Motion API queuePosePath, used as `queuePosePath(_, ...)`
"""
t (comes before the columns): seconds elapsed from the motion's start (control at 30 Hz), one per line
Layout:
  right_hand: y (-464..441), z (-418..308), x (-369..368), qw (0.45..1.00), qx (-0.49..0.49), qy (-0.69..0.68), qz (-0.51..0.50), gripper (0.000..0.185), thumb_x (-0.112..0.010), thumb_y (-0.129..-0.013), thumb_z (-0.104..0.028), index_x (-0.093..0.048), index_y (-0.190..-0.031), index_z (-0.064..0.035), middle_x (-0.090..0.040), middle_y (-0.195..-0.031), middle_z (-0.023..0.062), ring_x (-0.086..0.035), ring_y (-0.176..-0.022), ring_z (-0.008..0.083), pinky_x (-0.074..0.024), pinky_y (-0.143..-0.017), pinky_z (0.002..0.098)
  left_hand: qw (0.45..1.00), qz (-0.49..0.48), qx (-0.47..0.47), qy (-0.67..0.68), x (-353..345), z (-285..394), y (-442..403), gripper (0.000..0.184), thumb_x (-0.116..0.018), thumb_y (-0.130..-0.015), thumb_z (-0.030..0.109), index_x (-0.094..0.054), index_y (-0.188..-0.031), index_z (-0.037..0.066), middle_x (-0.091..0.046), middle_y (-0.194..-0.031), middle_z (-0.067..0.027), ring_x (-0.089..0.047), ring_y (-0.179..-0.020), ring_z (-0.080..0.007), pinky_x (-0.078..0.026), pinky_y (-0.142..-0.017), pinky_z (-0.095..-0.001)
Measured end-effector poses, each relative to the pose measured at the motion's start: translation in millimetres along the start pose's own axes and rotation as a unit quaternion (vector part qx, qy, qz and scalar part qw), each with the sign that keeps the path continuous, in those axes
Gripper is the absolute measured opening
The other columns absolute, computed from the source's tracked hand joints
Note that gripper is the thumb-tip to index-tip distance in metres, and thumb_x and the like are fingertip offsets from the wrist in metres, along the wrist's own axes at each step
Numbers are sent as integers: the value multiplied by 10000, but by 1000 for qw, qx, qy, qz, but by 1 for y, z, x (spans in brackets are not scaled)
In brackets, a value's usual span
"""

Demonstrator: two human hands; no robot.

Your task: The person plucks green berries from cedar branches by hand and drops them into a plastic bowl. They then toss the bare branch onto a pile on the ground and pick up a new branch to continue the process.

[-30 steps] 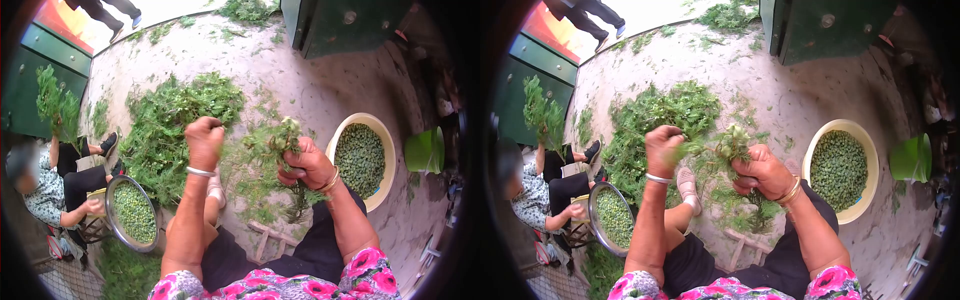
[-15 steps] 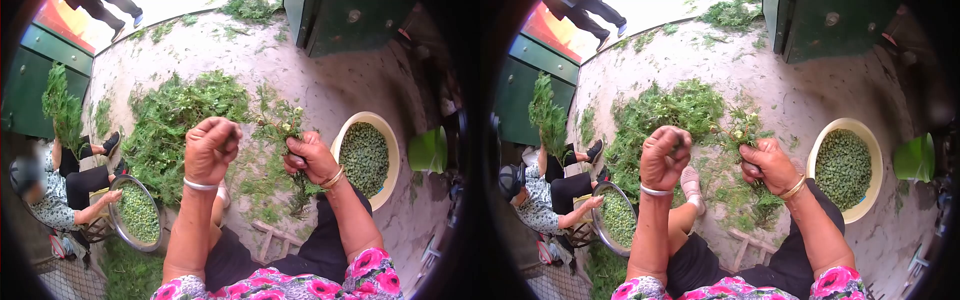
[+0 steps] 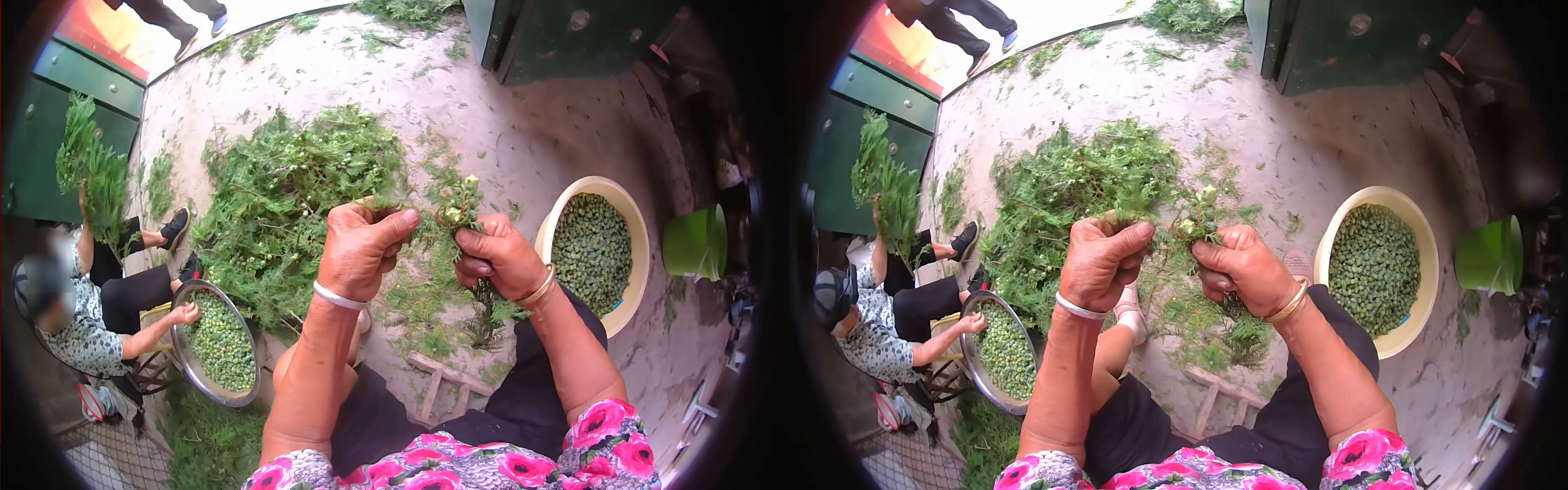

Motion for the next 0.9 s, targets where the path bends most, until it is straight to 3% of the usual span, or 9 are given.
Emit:
queuePosePath(0.07,1,-4,-2,998,-14,-66,6,191,-575,-923,-168,-521,-760,-85,-407,-540,-44,-359,-458,57,-350,-466,247,1000,-19,3,12,-3,0,0,155,-690,-824,88,-576,-796,-14,-502,-608,12,-402,-471,-37,-275,-372,-179)
queuePosePath(0.27,1,-4,-1,999,-20,-48,0,195,-583,-916,-154,-519,-748,-78,-410,-540,-42,-363,-458,56,-345,-457,249,1000,-7,-19,21,-8,0,-2,131,-684,-822,68,-572,-816,0,-509,-614,5,-414,-474,-40,-287,-370,-183)
queuePosePath(0.47,-3,-1,-6,998,15,49,34,211,-578,-912,-144,-507,-722,-85,-370,-545,-57,-348,-463,51,-352,-479,273,989,107,-84,-63,-9,-12,-9,133,-669,-812,19,-551,-753,29,-532,-620,-13,-419,-443,-47,-293,-357,-195)
queuePosePath(0.6,8,-13,-7,995,52,-85,11,182,-580,-909,-119,-535,-750,-43,-416,-547,-34,-360,-460,57,-352,-464,263,961,228,-85,132,25,4,-19,71,-595,-874,65,-567,-821,28,-520,-682,-29,-439,-542,-70,-347,-407,-197)
queuePosePath(0.7,7,-13,5,993,100,-39,54,167,-579,-909,-117,-550,-761,-44,-442,-552,-26,-366,-460,58,-357,-469,261,933,6,-93,348,61,19,-21,148,-532,-892,47,-516,-1022,-20,-535,-857,-120,-457,-624,-107,-361,-416,-213)
queuePosePath(0.73,5,-12,5,989,108,-14,97,213,-587,-905,-126,-556,-711,-45,-473,-545,-21,-395,-465,53,-354,-460,250,933,-64,-95,340,57,17,-18,217,-520,-881,33,-497,-1088,-30,-532,-953,-169,-456,-652,-115,-370,-422,-208)
queuePosePath(0.77,3,-11,6,989,109,-14,102,213,-587,-905,-126,-556,-711,-45,-473,-545,-21,-395,-465,53,-354,-460,250,943,-75,-97,308,41,19,-10,240,-525,-865,25,-500,-1098,-27,-536,-984,-181,-446,-636,-114,-380,-426,-203)
queuePosePath(0.83,2,-9,7,975,127,120,140,276,-602,-894,-130,-546,-642,-34,-491,-532,-20,-419,-476,39,-346,-446,240,955,-76,-72,277,18,10,-3,230,-552,-864,46,-523,-1084,-10,-550,-978,-175,-443,-626,-96,-383,-422,-200)
queuePosePath(0.9,2,-10,3,962,120,186,159,260,-609,-876,-110,-571,-646,4,-498,-521,-18,-423,-475,33,-336,-435,240,987,-34,-61,148,-4,3,3,119,-608,-859,80,-594,-966,28,-590,-783,-87,-449,-564,-47,-348,-416,-160)
Point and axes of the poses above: each hand's wrist, its own y-axis away from the middle knuckle, its own x-axis out of the back of the hand, z = x × y, the point moved 1 cm from there along -y, towards the middle knuckle
